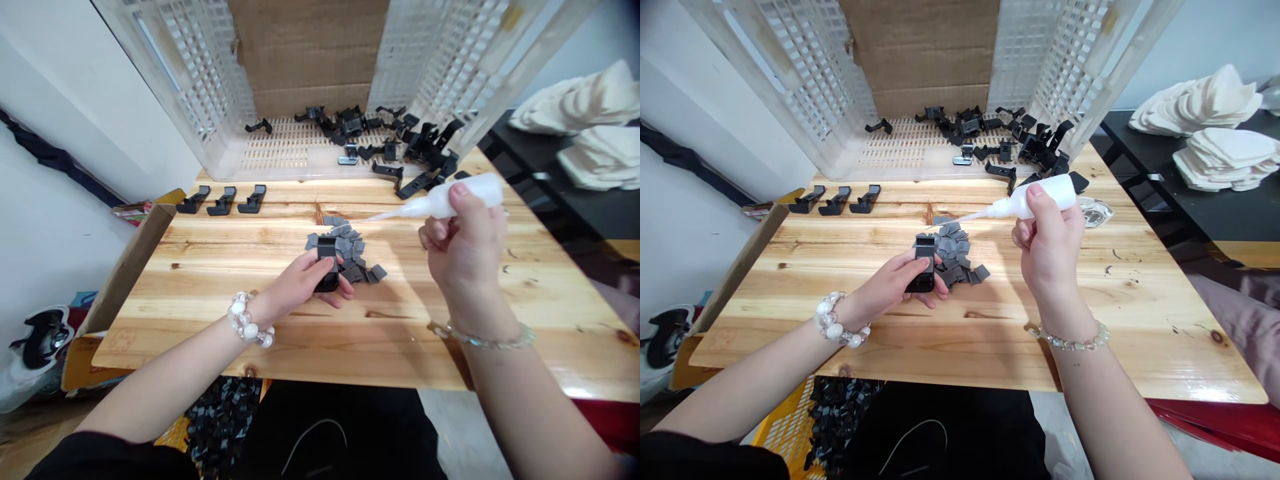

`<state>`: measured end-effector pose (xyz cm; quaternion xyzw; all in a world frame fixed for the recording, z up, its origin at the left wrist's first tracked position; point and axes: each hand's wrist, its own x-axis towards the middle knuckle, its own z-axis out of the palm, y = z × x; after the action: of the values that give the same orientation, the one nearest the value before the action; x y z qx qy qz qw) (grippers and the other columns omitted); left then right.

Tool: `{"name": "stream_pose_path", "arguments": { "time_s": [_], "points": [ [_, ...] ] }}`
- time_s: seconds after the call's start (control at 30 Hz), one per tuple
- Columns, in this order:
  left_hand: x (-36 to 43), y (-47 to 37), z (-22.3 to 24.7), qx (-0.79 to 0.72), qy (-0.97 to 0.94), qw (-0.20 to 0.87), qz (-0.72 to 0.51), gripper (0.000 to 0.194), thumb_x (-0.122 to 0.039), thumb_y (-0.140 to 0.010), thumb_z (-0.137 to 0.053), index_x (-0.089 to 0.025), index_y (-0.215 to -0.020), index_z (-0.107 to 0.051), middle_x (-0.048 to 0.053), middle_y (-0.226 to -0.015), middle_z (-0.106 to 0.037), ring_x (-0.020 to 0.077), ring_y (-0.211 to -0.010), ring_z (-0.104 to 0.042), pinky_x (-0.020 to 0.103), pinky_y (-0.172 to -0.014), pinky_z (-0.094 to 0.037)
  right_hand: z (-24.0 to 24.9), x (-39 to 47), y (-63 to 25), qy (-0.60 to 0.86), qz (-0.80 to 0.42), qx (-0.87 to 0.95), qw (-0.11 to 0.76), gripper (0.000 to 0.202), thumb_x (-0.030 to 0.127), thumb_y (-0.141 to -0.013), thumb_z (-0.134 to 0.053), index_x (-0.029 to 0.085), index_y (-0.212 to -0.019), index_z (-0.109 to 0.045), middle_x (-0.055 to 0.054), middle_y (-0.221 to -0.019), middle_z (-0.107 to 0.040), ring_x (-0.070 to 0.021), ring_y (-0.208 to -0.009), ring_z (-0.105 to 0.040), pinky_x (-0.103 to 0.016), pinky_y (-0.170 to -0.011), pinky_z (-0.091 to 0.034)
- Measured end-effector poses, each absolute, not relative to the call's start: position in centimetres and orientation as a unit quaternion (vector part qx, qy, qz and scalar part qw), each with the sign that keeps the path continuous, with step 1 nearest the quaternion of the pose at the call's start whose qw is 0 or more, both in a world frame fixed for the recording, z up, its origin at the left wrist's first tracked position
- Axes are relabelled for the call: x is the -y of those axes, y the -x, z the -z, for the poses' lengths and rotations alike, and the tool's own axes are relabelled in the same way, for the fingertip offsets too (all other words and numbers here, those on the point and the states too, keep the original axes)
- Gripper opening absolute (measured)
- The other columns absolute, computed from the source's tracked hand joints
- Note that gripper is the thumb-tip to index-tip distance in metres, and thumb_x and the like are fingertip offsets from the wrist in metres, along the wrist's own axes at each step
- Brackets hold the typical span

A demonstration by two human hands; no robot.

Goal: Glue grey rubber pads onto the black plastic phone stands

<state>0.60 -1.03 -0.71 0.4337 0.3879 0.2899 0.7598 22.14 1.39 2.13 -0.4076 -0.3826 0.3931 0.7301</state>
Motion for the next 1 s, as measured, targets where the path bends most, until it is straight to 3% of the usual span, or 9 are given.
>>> {"name": "stream_pose_path", "arguments": {
  "time_s": [0.2,0.37,1.0],
  "points": [
    [0.98,-0.66,0.23,-0.396,-0.403,0.772,-0.292,0.015,-0.024,-0.097,-0.041,-0.013,-0.101,-0.051,0.009,-0.074,-0.072,0.0193,-0.070,-0.071,0.028,-0.056,-0.056,-2.16,-1.16,-21.98,0.400,-0.378,0.418,0.723,0.030,0.029,-0.068,-0.078,0.022,-0.067,-0.048,0.003,-0.061,-0.043,-0.0059,-0.045,-0.027,-0.025,-0.039,-0.010],
    [0.97,-0.67,0.18,-0.392,-0.398,0.775,-0.296,0.015,-0.024,-0.097,-0.041,-0.014,-0.100,-0.052,0.008,-0.073,-0.072,0.0189,-0.071,-0.071,0.027,-0.056,-0.057,-2.03,-0.90,-21.87,0.422,-0.365,0.447,0.699,0.030,0.032,-0.071,-0.077,0.023,-0.070,-0.048,0.000,-0.068,-0.048,-0.0080,-0.049,-0.031,-0.026,-0.039,-0.015],
    [0.88,-0.66,0.11,-0.401,-0.409,0.774,-0.270,0.015,-0.025,-0.098,-0.040,-0.014,-0.101,-0.051,0.009,-0.075,-0.072,0.0181,-0.070,-0.070,0.026,-0.057,-0.056,-1.77,-0.81,-21.98,0.412,-0.362,0.464,0.696,0.029,0.029,-0.070,-0.077,0.023,-0.070,-0.048,0.000,-0.068,-0.047,-0.0086,-0.049,-0.032,-0.024,-0.038,-0.018]
  ]
}}
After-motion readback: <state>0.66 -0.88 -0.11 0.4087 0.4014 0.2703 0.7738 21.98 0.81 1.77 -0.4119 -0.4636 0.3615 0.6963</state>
